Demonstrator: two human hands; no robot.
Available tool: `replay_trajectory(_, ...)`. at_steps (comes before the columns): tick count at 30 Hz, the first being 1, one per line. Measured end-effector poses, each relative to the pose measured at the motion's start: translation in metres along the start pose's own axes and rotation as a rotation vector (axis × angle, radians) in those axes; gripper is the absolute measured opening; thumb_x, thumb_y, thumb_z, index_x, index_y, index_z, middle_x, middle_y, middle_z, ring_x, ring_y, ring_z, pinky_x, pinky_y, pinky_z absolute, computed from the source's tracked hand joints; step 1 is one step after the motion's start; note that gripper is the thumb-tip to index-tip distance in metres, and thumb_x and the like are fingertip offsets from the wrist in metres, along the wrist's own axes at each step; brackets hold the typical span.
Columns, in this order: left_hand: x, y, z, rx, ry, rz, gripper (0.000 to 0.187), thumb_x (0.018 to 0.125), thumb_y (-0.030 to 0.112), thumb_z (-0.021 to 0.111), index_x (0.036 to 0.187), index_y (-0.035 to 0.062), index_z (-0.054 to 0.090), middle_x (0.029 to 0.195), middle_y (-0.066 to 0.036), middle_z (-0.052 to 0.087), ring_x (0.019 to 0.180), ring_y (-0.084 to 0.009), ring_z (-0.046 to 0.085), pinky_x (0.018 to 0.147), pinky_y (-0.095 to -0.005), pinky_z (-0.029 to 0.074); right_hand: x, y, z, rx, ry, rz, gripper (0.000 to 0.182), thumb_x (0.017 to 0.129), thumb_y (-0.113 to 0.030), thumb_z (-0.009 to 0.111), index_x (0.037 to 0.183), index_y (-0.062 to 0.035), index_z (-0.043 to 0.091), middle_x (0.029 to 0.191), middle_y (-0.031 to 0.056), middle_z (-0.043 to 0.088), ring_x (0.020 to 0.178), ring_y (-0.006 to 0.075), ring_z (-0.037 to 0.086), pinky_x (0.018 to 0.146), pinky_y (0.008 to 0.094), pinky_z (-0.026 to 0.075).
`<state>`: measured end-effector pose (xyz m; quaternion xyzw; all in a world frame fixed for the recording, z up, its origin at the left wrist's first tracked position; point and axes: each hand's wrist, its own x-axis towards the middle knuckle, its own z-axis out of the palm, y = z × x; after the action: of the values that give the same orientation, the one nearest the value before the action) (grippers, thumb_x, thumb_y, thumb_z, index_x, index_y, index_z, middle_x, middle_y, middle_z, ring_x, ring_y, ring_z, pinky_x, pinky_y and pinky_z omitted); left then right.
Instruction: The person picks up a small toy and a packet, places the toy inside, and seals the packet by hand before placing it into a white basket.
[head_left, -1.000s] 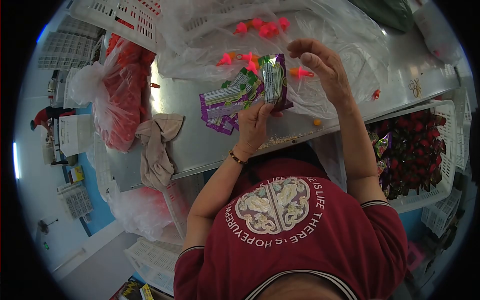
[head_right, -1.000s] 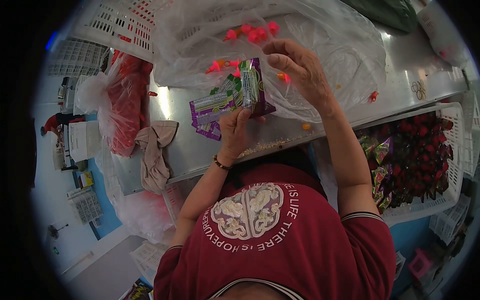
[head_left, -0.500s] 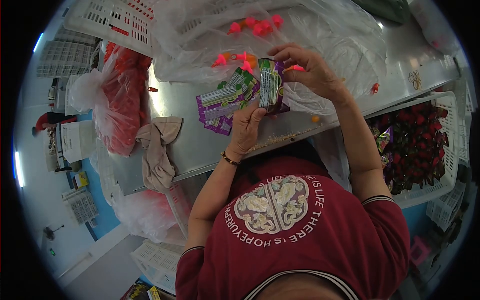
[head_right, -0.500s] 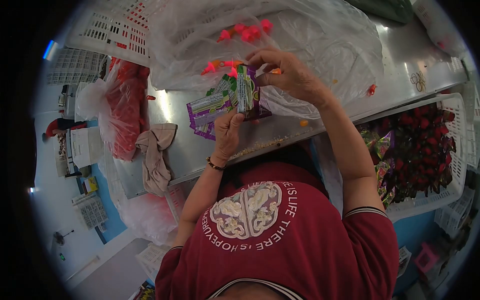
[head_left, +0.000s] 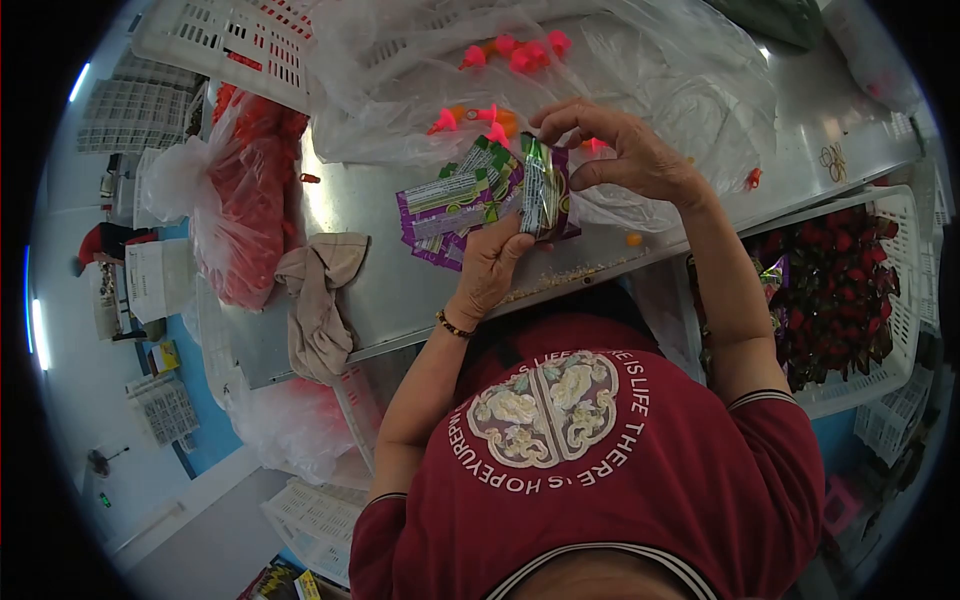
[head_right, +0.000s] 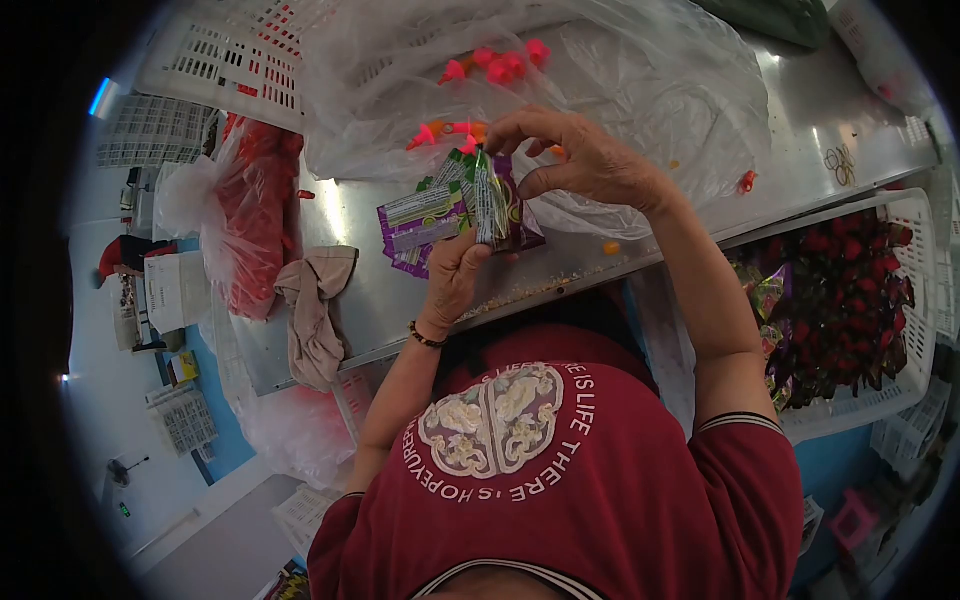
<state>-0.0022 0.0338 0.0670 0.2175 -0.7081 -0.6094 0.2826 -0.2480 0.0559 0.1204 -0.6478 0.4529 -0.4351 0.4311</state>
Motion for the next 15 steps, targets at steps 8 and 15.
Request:
replay_trajectory(8, -0.005, -0.01, -0.004, 0.03, -0.019, 0.015, 0.034, 0.097, 0.026, 0.055, 0.082, -0.0053, 0.055, 0.071, -0.007, 0.048, 0.065, -0.0131, 0.051, 0.06, -0.0294, 0.047, 0.001, -0.006, 0.003, -0.022, 0.066, -0.042, 0.04, 0.071, -0.002, 0.074, 0.109, -0.0081, 0.063, 0.126, 0.0038, 0.055, 0.105, 0.0152, 0.056, 0.094, 0.0311, 0.047)
replay_trajectory(15, -0.009, -0.014, 0.0, 0.128, 0.057, 0.062, 0.035, 0.095, 0.027, 0.057, 0.077, -0.0025, 0.051, 0.066, -0.008, 0.038, 0.059, -0.0173, 0.035, 0.055, -0.0307, 0.033, -0.002, -0.002, 0.006, 0.019, 0.053, -0.029, 0.035, 0.074, -0.005, 0.074, 0.107, -0.0073, 0.063, 0.123, 0.0026, 0.057, 0.106, 0.0148, 0.056, 0.092, 0.0301, 0.048)
